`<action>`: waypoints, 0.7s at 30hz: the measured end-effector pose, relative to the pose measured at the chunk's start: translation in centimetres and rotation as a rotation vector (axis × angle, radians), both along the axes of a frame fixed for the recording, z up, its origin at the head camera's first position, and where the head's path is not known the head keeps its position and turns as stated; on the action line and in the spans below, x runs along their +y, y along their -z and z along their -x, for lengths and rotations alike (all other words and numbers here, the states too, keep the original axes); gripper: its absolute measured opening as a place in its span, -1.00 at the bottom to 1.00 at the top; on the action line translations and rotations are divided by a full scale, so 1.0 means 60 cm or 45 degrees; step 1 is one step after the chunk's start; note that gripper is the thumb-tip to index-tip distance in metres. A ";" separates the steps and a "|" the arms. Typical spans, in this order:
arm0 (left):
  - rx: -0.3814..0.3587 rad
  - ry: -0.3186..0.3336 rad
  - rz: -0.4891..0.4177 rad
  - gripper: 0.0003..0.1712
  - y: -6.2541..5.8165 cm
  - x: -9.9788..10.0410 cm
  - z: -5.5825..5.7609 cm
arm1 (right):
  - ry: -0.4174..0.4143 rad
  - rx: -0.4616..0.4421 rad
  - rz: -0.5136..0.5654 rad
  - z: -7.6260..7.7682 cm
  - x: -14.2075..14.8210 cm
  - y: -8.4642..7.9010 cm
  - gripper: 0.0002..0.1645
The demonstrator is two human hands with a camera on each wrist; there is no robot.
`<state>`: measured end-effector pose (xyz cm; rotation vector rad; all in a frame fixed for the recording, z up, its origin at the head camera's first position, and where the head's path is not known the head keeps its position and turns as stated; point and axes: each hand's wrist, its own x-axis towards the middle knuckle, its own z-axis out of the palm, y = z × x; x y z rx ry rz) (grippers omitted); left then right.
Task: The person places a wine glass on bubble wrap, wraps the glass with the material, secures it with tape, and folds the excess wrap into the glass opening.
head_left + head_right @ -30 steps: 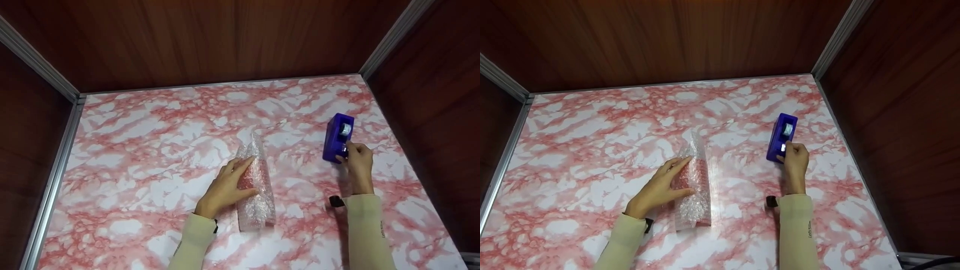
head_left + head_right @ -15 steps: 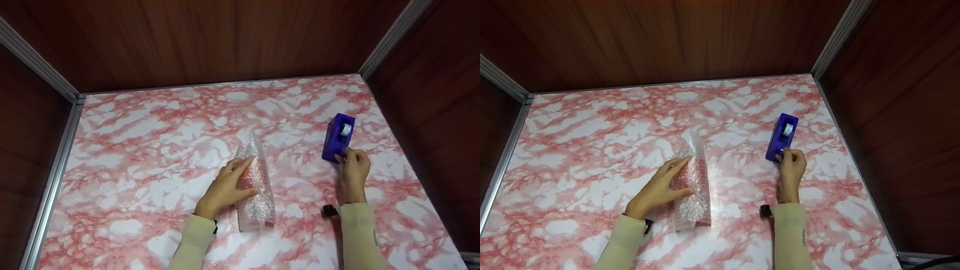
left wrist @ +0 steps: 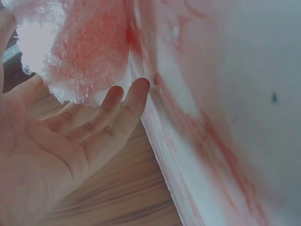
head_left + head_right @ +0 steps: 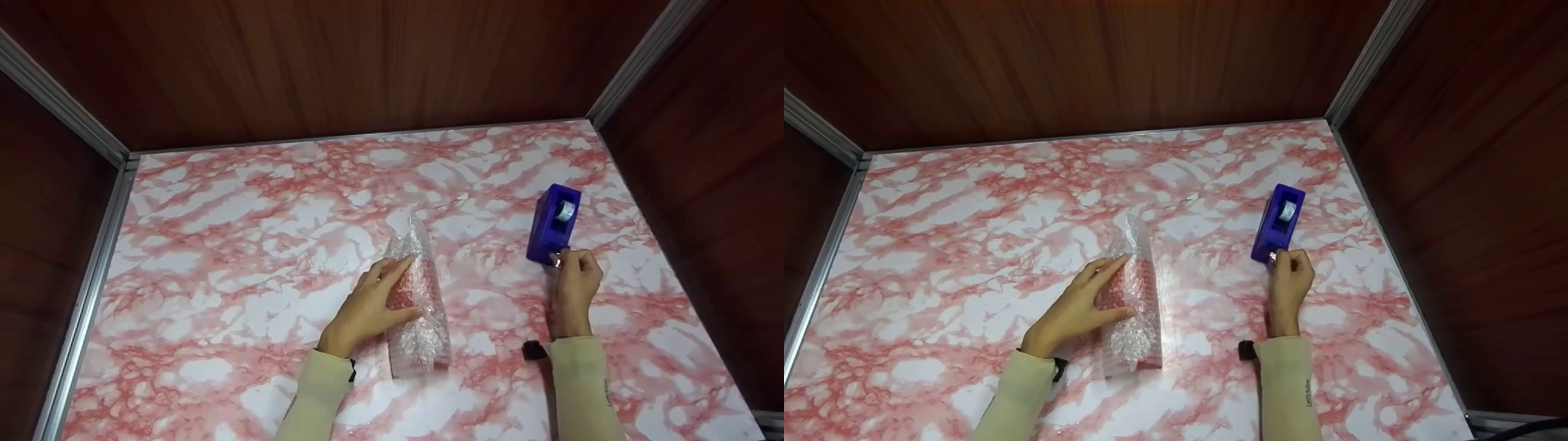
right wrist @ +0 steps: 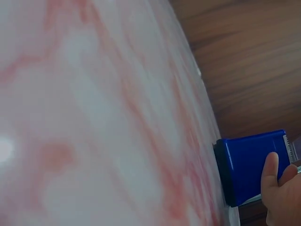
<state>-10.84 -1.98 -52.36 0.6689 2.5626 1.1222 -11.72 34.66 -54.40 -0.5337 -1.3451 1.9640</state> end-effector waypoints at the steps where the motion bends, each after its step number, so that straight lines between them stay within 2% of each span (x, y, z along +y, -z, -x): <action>1: -0.002 0.000 0.001 0.07 0.000 0.000 0.000 | -0.004 -0.014 0.017 -0.002 0.000 0.001 -0.59; 8: 0.008 -0.002 -0.003 0.07 0.000 0.000 0.000 | -0.083 -0.062 0.293 -0.011 -0.006 0.005 -0.60; 12: 0.003 0.002 -0.007 0.07 0.000 0.000 0.000 | -0.134 -0.103 0.387 -0.013 -0.011 0.005 -0.65; 17: 0.003 0.008 -0.023 0.06 0.000 -0.001 -0.001 | -0.136 -0.200 0.497 -0.010 -0.008 0.004 -0.68; 21: 0.010 0.006 -0.030 0.06 0.002 -0.004 -0.001 | -0.152 -0.263 0.519 -0.006 -0.004 0.003 -0.67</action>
